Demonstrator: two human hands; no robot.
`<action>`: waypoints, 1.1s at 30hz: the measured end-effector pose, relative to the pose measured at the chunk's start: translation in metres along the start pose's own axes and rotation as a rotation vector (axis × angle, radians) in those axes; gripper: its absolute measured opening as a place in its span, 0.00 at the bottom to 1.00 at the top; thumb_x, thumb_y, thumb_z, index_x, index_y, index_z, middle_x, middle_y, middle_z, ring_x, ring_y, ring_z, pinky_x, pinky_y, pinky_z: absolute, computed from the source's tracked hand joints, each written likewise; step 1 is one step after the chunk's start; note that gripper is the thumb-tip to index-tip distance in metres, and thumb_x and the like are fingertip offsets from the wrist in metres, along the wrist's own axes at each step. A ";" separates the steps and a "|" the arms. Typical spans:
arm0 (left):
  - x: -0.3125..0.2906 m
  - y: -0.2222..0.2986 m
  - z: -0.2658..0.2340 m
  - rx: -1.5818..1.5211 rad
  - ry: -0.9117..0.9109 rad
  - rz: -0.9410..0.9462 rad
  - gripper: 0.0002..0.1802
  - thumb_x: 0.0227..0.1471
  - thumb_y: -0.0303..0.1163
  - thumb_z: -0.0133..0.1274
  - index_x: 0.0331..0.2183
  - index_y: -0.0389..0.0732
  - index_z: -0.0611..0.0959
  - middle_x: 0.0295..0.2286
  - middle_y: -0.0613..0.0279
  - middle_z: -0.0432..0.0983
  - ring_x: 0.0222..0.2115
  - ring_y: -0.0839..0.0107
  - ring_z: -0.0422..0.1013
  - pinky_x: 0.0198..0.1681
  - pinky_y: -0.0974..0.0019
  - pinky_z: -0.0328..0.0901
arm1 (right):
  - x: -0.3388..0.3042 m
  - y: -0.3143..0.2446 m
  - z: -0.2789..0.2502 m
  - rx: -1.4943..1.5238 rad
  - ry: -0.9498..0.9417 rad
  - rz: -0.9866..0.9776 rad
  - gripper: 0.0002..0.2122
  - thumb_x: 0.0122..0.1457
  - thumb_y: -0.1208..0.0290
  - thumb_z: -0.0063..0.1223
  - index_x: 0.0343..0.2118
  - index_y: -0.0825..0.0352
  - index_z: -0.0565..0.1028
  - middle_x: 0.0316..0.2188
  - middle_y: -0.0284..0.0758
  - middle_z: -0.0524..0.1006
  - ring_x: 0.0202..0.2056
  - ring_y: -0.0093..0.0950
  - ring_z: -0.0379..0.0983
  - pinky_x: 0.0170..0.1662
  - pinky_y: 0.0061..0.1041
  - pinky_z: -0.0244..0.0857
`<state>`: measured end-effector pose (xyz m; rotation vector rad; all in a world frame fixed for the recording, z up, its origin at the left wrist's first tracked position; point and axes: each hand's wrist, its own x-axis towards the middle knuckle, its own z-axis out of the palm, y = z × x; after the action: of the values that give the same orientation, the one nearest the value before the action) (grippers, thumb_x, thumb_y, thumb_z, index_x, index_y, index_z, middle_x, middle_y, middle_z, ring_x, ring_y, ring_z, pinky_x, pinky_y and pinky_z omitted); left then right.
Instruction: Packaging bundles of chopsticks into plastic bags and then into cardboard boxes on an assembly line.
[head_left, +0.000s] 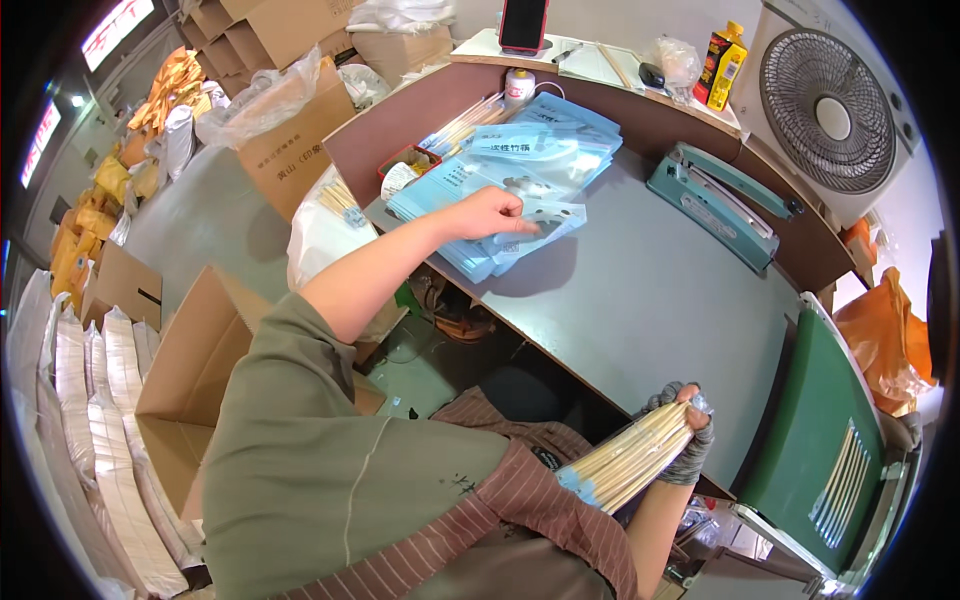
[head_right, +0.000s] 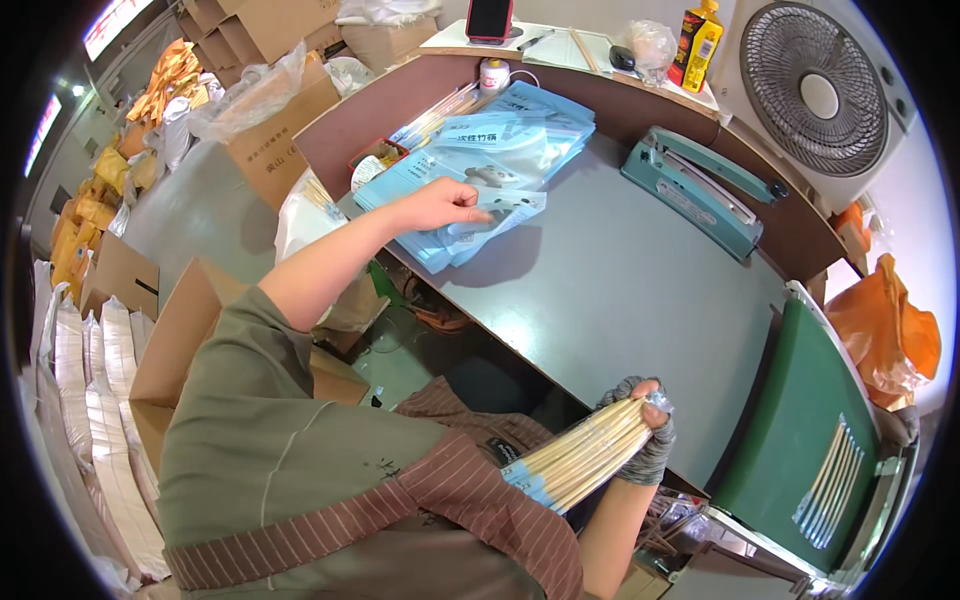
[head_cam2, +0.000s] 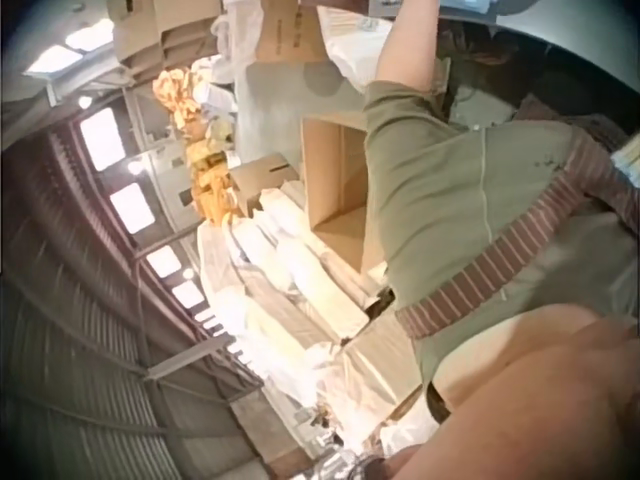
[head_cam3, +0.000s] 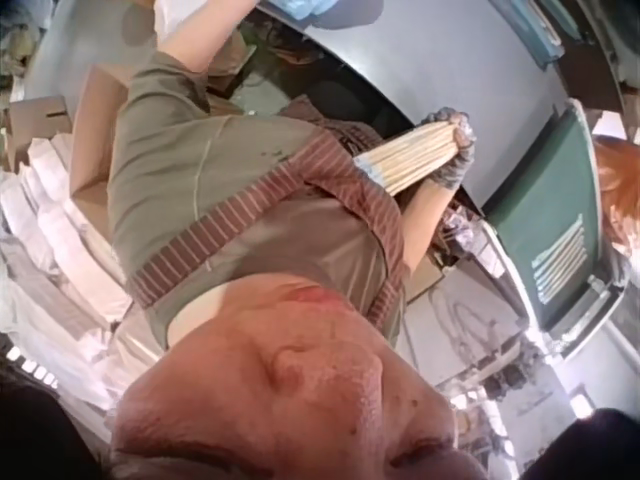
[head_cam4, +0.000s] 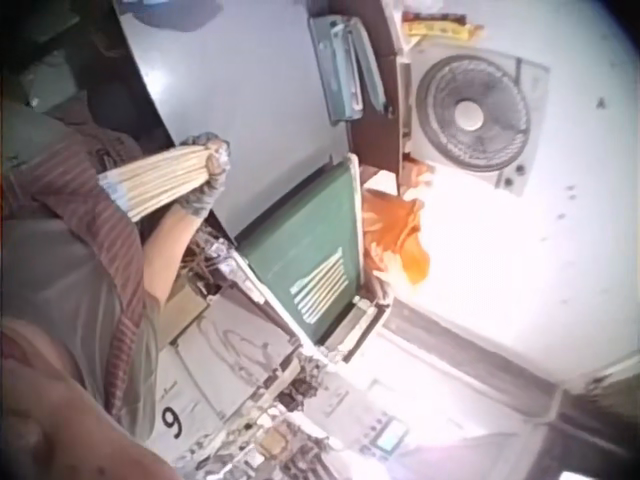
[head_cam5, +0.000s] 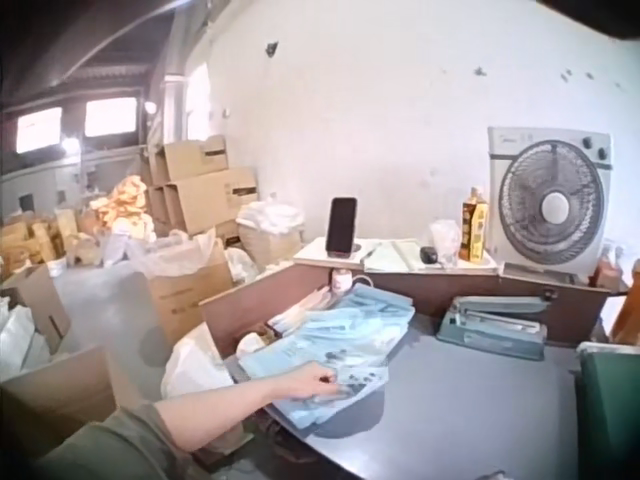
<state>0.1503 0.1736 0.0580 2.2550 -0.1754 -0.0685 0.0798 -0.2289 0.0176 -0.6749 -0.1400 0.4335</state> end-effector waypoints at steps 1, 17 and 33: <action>-0.001 -0.002 0.001 0.003 0.001 0.001 0.19 0.43 0.35 0.59 0.16 0.37 0.67 0.13 0.72 0.59 0.16 0.81 0.53 0.19 0.73 0.52 | 0.001 0.000 0.000 0.000 -0.026 0.002 0.12 0.42 0.67 0.52 0.28 0.67 0.67 0.18 0.37 0.64 0.20 0.31 0.62 0.24 0.31 0.64; 0.007 0.052 0.074 0.338 0.416 -0.074 0.20 0.55 0.43 0.29 0.31 0.39 0.71 0.26 0.42 0.72 0.28 0.49 0.70 0.35 0.50 0.62 | -0.033 -0.009 -0.002 -0.085 0.087 -0.079 0.10 0.45 0.67 0.52 0.29 0.64 0.67 0.24 0.34 0.67 0.25 0.29 0.64 0.30 0.27 0.62; 0.025 0.071 0.247 -0.481 0.048 0.092 0.13 0.45 0.36 0.49 0.23 0.36 0.79 0.20 0.52 0.74 0.23 0.62 0.71 0.27 0.62 0.62 | 0.060 0.025 -0.021 0.014 -0.319 0.152 0.13 0.44 0.64 0.51 0.30 0.64 0.67 0.22 0.34 0.66 0.23 0.28 0.63 0.28 0.26 0.61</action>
<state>0.1409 -0.0633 -0.0438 1.7650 -0.2113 -0.0056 0.1312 -0.1981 -0.0154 -0.6012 -0.3889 0.6865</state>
